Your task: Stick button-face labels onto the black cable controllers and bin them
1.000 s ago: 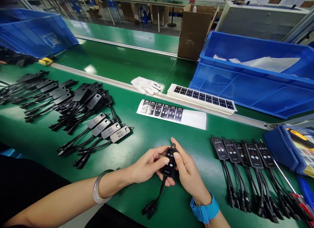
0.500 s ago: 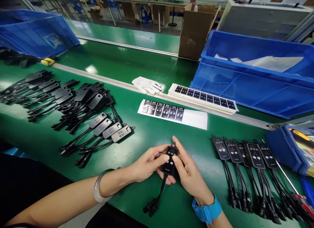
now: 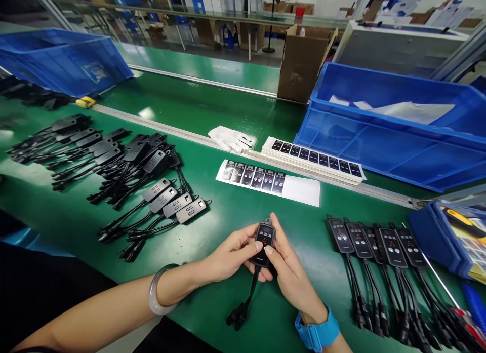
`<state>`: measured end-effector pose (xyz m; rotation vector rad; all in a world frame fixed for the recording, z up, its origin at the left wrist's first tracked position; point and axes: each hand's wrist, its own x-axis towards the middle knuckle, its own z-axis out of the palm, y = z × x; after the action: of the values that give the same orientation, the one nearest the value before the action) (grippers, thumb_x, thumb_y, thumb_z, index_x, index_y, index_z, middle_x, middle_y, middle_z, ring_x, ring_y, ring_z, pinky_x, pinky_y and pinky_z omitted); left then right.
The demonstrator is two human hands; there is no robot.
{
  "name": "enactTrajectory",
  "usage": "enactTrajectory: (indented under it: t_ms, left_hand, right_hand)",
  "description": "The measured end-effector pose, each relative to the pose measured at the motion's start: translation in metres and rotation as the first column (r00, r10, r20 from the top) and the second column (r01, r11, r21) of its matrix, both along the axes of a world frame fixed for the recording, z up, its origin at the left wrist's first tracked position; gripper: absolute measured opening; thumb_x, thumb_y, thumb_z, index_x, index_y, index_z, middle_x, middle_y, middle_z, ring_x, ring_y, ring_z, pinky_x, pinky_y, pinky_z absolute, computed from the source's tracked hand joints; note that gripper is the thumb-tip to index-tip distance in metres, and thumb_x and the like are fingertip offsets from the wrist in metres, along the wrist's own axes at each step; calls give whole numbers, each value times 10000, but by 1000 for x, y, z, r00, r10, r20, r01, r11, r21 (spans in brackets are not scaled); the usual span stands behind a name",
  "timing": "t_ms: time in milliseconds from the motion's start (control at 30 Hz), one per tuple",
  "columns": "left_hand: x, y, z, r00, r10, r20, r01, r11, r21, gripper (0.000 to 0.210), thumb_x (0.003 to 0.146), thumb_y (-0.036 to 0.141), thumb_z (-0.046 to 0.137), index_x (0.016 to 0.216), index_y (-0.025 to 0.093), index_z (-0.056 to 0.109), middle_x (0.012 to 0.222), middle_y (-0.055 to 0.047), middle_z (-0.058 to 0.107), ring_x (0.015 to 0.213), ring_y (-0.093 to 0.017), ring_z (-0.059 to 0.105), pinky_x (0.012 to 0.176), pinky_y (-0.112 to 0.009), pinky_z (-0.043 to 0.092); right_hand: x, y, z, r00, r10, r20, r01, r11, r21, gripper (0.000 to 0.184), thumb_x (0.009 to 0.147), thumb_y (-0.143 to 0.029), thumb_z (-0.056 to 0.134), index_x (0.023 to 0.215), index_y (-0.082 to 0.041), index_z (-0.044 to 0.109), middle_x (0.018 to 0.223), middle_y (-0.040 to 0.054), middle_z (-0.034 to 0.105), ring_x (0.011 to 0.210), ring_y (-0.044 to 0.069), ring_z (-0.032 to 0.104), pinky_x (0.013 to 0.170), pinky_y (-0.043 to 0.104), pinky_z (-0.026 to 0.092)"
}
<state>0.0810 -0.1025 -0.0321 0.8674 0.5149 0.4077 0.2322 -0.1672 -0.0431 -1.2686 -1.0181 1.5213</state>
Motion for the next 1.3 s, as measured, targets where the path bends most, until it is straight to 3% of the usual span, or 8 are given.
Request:
enactTrajectory:
  t_ms: [167,400,767,1000,1067,1133,1200,1300]
  left_hand:
    - [0,-1,-1,1000,-1,-20,2,999,39,504,871,385,542,1306,178,395,922,-99,649,629,-145,683,551,-206,547]
    - [0,-2,-3,1000,3,-11,-3,999,41,473,876,384,539,1282,182,402,956,-100,639,651,-139,680,579,-216,549]
    - [-1,-3,0,1000,17,27,-18,999,34,457,875,360,549,1285,210,414,1007,-91,634,623,-105,664,565,-191,540]
    - [1,-3,-4,1000,24,17,-24,1000,16,530,859,380,575,1332,231,390,991,-86,651,668,-129,668,616,-238,547]
    - [1,-2,-6,996,82,36,-82,997,1,537,867,386,560,1350,236,381,1074,-97,642,788,-151,672,720,-277,542]
    - [0,0,-7,989,126,72,-126,992,-10,545,890,399,515,1384,243,346,1202,-109,595,932,-171,648,847,-320,506]
    - [-1,2,-7,991,93,101,-95,995,22,583,912,414,459,1432,236,263,1307,-126,525,1053,-194,601,944,-367,452]
    - [-5,9,-6,999,38,33,-45,970,238,631,925,417,410,1466,225,148,1363,-151,468,1130,-222,551,963,-422,437]
  right_hand:
    - [-4,-1,-6,992,-15,128,7,998,66,562,947,-394,409,1464,-334,197,1489,10,334,1330,200,355,1113,402,264]
    - [-4,-1,-11,974,-41,224,18,994,106,535,954,-389,379,1458,-332,209,1507,11,292,1343,197,329,1105,405,276]
    - [-6,-2,-2,979,-36,202,17,995,95,614,933,-399,410,1483,-287,162,1346,69,511,1102,217,575,962,378,460]
    - [-6,-2,-4,960,-43,278,11,993,115,592,955,-387,355,1485,-312,103,1416,62,416,1166,211,522,945,367,472]
    - [-9,-2,-4,890,-129,438,41,978,206,640,938,-390,406,1485,-319,82,1398,85,410,1148,236,522,883,389,510]
    - [-12,0,-2,747,-243,618,18,938,347,677,903,-386,484,1480,-313,138,1298,114,468,1084,271,534,792,412,540]
    - [-12,4,2,608,-317,728,-55,898,437,608,900,-350,490,1456,-295,250,1174,117,519,1015,276,548,768,419,540]
    - [2,11,14,464,-348,814,-92,895,436,476,935,-288,387,1407,-232,360,1120,117,528,950,239,579,784,375,535]
